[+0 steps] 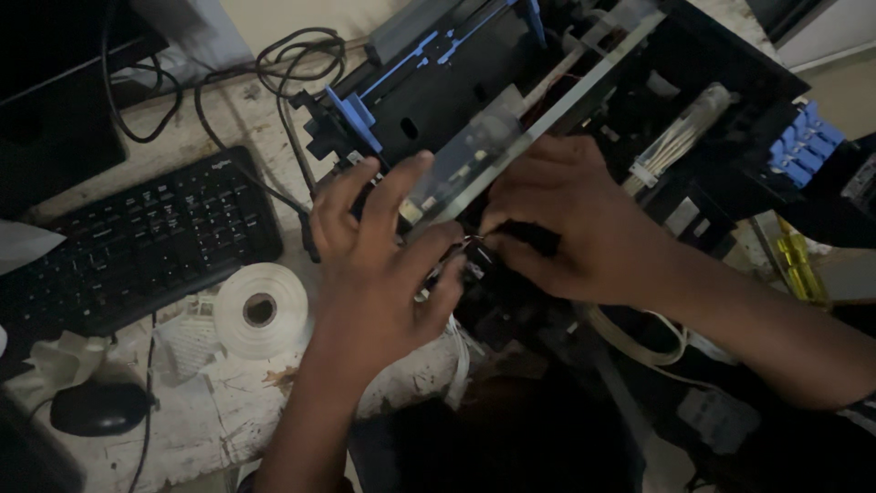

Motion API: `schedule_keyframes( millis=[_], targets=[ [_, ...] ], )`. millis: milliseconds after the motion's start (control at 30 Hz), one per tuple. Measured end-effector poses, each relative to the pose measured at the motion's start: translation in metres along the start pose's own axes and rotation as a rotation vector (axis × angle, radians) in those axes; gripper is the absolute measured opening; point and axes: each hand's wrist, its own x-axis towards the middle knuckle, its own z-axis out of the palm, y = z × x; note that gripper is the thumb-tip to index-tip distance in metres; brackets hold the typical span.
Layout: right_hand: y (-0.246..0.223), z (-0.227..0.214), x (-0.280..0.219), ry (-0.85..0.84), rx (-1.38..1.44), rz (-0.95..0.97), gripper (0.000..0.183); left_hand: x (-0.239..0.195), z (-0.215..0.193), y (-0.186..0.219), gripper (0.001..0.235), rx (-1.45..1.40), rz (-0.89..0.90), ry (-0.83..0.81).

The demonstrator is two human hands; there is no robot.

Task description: The person uses tweezers to manipulate a white ribbon cable inside a disassembled printer, then sets the tweezers down and uses both hands to adjust the cable and internal components.

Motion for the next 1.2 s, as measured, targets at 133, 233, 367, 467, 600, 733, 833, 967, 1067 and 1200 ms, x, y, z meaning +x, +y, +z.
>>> schedule_keyframes(
  millis=[133,233,367,467,600,733,833,967,1067,1200],
  targets=[
    [0.004,-0.001,-0.003,-0.018,0.05,-0.023,0.014,0.001,0.003,0.0,0.019,0.007,0.007,-0.016],
    [0.007,-0.001,-0.006,-0.038,0.131,-0.005,0.015,-0.001,0.006,0.001,0.017,0.037,-0.007,-0.003],
    [0.012,0.0,-0.009,-0.039,0.196,0.005,0.017,-0.001,0.008,0.001,0.017,0.073,0.005,0.033],
    [0.011,-0.001,-0.014,-0.055,0.178,0.014,0.022,-0.002,0.009,0.0,0.015,0.071,0.012,0.075],
    [0.011,-0.002,-0.017,-0.042,0.186,-0.009,0.027,-0.004,0.012,-0.001,0.018,0.107,0.023,0.094],
    [0.011,-0.001,-0.017,-0.04,0.215,-0.001,0.028,-0.005,0.016,0.0,0.025,0.096,0.016,0.117],
    [0.012,0.0,-0.016,-0.037,0.253,0.002,0.029,-0.006,0.016,-0.001,0.026,0.08,0.011,0.116],
    [0.012,0.001,-0.017,-0.053,0.255,0.022,0.032,-0.007,0.02,-0.001,0.027,0.087,0.009,0.137],
    [0.011,0.002,-0.018,-0.048,0.285,0.038,0.031,-0.006,0.021,-0.001,0.026,0.114,0.033,0.147],
    [0.009,0.005,-0.023,-0.013,0.277,-0.01,0.032,-0.006,0.023,-0.001,0.026,0.102,0.016,0.172]
  ],
)
